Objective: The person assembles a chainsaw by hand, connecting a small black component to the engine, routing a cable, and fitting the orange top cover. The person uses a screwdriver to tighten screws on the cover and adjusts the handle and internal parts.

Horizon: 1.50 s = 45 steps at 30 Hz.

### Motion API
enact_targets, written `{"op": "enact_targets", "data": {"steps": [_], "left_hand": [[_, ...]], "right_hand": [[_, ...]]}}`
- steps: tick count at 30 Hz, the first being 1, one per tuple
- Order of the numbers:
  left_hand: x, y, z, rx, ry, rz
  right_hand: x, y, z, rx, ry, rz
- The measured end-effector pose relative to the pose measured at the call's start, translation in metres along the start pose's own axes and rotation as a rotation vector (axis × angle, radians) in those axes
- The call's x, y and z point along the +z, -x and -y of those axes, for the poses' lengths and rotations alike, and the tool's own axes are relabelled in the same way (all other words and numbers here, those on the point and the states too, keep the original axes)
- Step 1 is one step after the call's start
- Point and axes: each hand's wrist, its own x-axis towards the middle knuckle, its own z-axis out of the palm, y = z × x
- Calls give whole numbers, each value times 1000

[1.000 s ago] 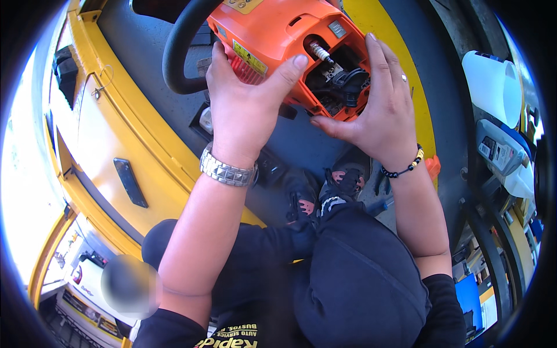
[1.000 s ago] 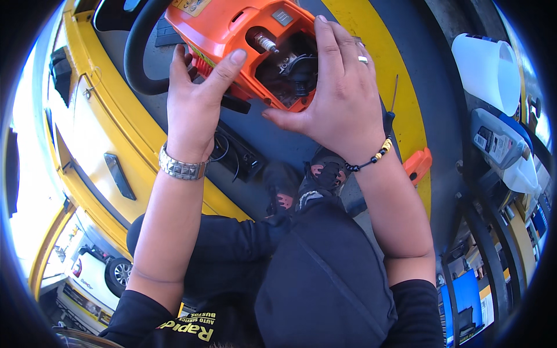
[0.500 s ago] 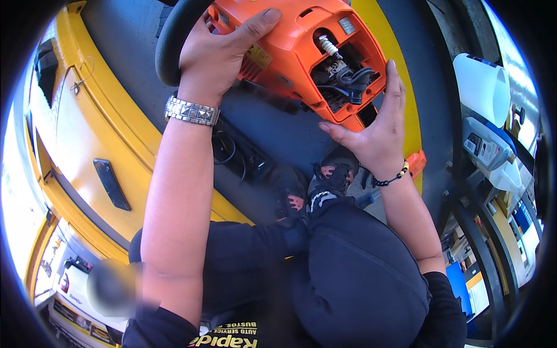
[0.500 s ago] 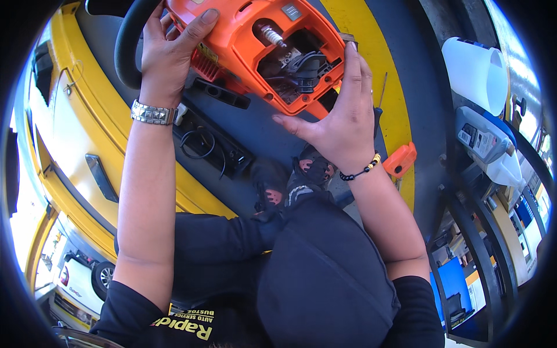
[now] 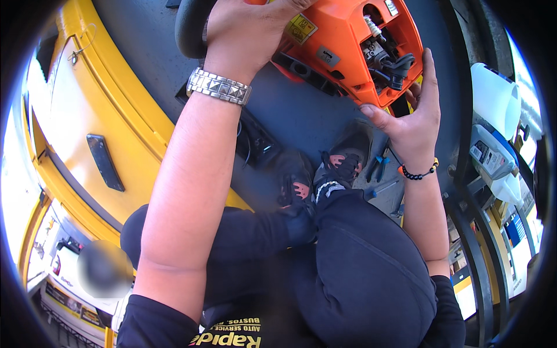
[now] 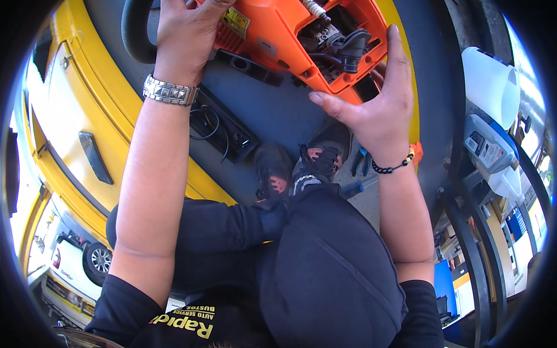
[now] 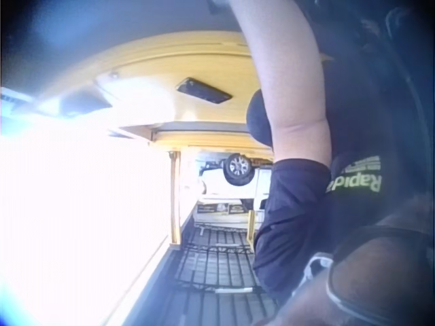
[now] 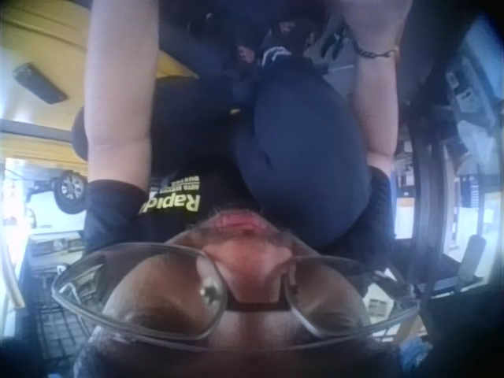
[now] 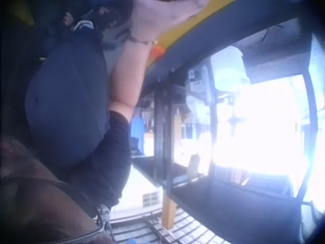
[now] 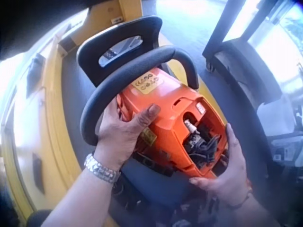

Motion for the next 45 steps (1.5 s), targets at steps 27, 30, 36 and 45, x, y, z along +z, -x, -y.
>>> {"op": "enact_targets", "data": {"steps": [27,30,36,45], "left_hand": [[-11,6,-2,-160,-129,3],[-9,5,6,-95,-101,-12],[-9,10,0,-147,-85,-38],[-23,11,-3,-271,-334,24]], "right_hand": [[15,6,-2,-151,361,-118],[15,4,-2,-171,365,-130],[14,4,-1,-140,289,-106],[7,2,0,61,70,11]]}}
